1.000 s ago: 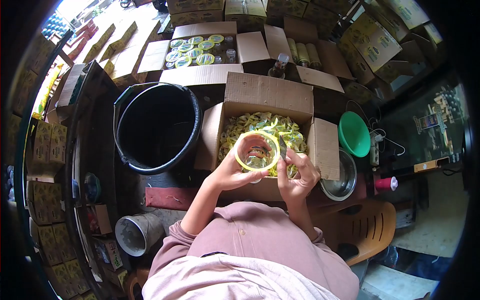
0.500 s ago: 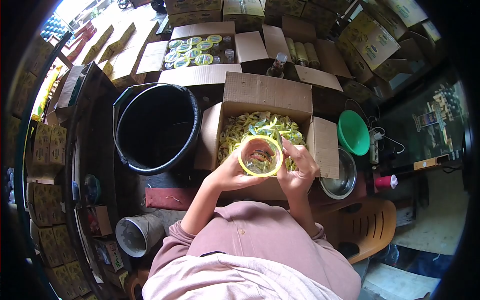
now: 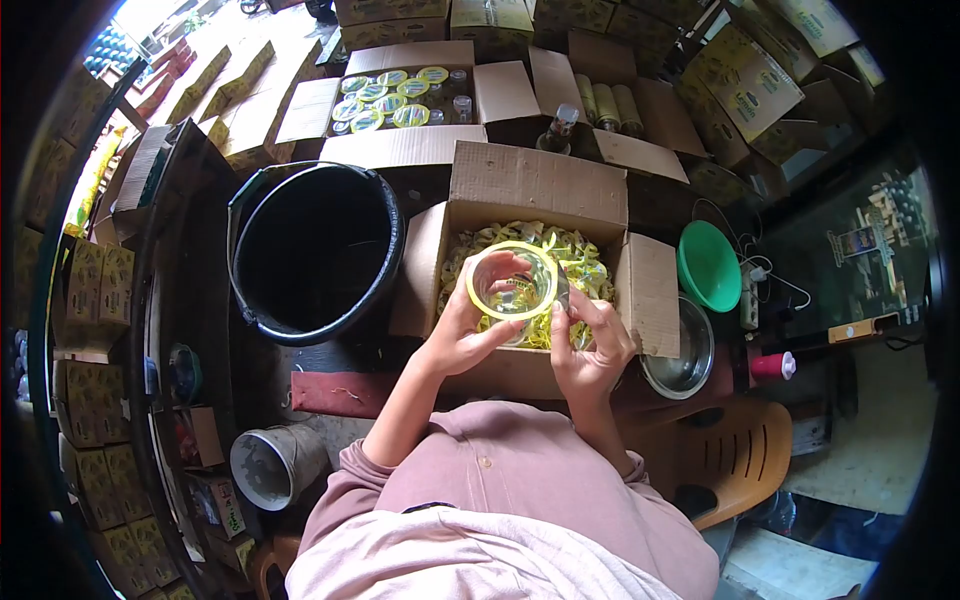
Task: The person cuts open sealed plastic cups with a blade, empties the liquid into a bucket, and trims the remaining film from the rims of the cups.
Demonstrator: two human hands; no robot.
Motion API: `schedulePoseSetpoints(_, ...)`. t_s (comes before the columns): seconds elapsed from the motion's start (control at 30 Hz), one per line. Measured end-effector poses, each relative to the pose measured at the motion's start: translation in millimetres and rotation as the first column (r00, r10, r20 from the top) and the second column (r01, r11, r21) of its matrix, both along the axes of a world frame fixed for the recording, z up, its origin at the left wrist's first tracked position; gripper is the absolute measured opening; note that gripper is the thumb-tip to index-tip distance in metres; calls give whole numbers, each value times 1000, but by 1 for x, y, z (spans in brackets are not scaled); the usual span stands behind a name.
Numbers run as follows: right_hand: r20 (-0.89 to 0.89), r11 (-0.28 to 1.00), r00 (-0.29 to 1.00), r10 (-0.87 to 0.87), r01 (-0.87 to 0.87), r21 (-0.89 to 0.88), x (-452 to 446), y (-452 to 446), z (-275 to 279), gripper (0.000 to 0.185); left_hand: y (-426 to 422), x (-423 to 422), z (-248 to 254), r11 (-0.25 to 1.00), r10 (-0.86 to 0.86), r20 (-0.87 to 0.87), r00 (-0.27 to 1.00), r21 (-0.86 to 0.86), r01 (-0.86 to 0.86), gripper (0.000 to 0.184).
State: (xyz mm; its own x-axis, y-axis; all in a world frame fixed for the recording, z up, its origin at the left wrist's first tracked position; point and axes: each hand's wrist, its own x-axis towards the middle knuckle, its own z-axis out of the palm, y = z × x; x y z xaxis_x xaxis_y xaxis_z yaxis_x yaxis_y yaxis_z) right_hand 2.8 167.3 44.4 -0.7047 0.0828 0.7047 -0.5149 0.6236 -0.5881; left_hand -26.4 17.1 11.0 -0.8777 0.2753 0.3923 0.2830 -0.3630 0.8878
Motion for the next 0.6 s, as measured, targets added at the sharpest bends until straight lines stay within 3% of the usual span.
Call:
schedulePoseSetpoints(0.17, -55, 998, 997, -58, 60, 25, 3, -8, -3, 33, 11, 3, -1, 992, 107, -43, 993, -61, -110, 66)
schedulePoseSetpoints(0.6, -83, 992, 994, -77, 84, 89, -1, -8, 5, 36, 4, 3, -2, 945, 129, -148, 980, -280, -167, 68)
